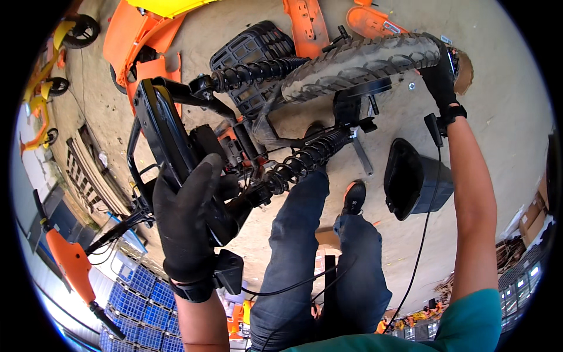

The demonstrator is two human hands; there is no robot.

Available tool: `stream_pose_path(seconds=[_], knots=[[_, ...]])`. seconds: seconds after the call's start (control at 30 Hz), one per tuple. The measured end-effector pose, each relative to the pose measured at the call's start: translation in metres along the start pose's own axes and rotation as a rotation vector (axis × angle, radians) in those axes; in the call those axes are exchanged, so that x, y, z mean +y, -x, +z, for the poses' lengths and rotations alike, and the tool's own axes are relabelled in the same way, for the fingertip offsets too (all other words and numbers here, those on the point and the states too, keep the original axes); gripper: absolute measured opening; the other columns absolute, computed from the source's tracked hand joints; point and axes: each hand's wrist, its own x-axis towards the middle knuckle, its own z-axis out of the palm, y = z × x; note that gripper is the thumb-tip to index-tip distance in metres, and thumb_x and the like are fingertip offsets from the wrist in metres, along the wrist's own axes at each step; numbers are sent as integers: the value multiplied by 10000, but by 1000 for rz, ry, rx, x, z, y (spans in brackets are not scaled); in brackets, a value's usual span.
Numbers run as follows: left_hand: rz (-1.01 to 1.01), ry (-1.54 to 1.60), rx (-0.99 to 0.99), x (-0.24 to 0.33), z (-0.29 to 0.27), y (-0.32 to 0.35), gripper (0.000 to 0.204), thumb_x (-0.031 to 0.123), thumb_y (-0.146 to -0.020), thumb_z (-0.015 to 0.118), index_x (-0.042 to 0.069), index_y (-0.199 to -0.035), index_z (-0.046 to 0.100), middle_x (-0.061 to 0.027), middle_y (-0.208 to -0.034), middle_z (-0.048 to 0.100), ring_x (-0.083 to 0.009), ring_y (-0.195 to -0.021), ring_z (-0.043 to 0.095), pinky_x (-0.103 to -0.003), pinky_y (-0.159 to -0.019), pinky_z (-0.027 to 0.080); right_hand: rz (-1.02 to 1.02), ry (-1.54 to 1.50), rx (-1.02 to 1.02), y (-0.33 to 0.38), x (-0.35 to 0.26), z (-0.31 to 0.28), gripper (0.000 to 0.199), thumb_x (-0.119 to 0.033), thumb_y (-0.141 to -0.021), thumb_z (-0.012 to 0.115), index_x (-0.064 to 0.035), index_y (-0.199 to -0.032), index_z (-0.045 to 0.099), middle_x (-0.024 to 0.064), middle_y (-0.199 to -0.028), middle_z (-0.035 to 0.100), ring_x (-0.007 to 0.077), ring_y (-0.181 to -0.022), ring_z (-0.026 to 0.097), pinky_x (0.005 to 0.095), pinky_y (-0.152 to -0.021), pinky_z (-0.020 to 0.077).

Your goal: The person aligns and attaches a wheel assembly to a vehicle frame, then installs a metal bracket over the axle and secures it with bolts using a wrench and a screwdriver.

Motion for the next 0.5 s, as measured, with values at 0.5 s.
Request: stream_pose_path(seconds=[0.5], knots=[[260, -97, -26, -14, 7, 6, 274, 177, -932, 636, -31, -1111, 651, -79, -876, 648, -142, -694, 668, -254, -595, 534, -37, 134, -14, 14, 6, 1, 717, -181, -765, 802, -20, -1360, 437, 156, -1337, 516, 309, -1250, 479, 399, -1094, 342]])
